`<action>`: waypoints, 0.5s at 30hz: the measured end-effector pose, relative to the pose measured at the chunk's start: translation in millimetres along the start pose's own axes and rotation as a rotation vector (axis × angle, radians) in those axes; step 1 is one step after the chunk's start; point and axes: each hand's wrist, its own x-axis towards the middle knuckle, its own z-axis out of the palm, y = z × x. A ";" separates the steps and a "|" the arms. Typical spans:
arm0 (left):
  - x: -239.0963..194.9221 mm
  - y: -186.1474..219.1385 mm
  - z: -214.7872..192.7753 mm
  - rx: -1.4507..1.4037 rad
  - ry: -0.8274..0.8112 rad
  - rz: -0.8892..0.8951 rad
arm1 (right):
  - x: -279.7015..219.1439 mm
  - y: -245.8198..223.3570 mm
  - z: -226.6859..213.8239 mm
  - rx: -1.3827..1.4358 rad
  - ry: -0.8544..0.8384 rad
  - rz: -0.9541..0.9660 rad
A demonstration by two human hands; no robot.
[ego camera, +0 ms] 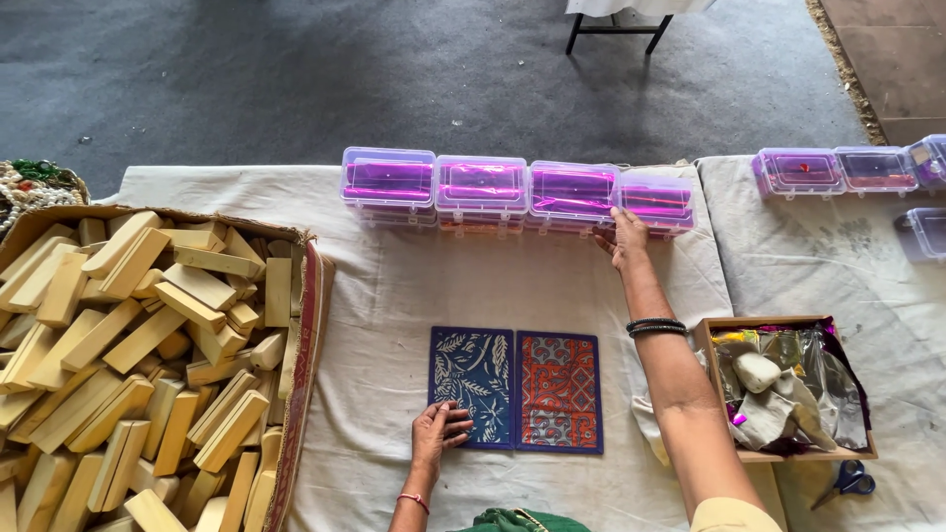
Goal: The person sits at a table and cleans several small wooden blocks using a white cloth. They pick up a block from a large cardboard box, wipe it thoroughly with the cloth, and place it on a patterned mat on the table. The person repeats this process for multiple blocks.
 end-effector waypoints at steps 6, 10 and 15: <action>1.6 -2.1 -1.2 -0.002 -0.008 0.007 | 5.2 3.2 -2.4 -0.037 -0.007 0.001; 2.1 -3.6 -1.8 -0.008 -0.019 0.022 | -16.1 5.0 -6.6 -0.005 -0.010 -0.010; 3.5 -6.4 -1.5 -0.011 -0.007 0.043 | -131.2 19.4 -25.6 -0.428 0.080 -0.325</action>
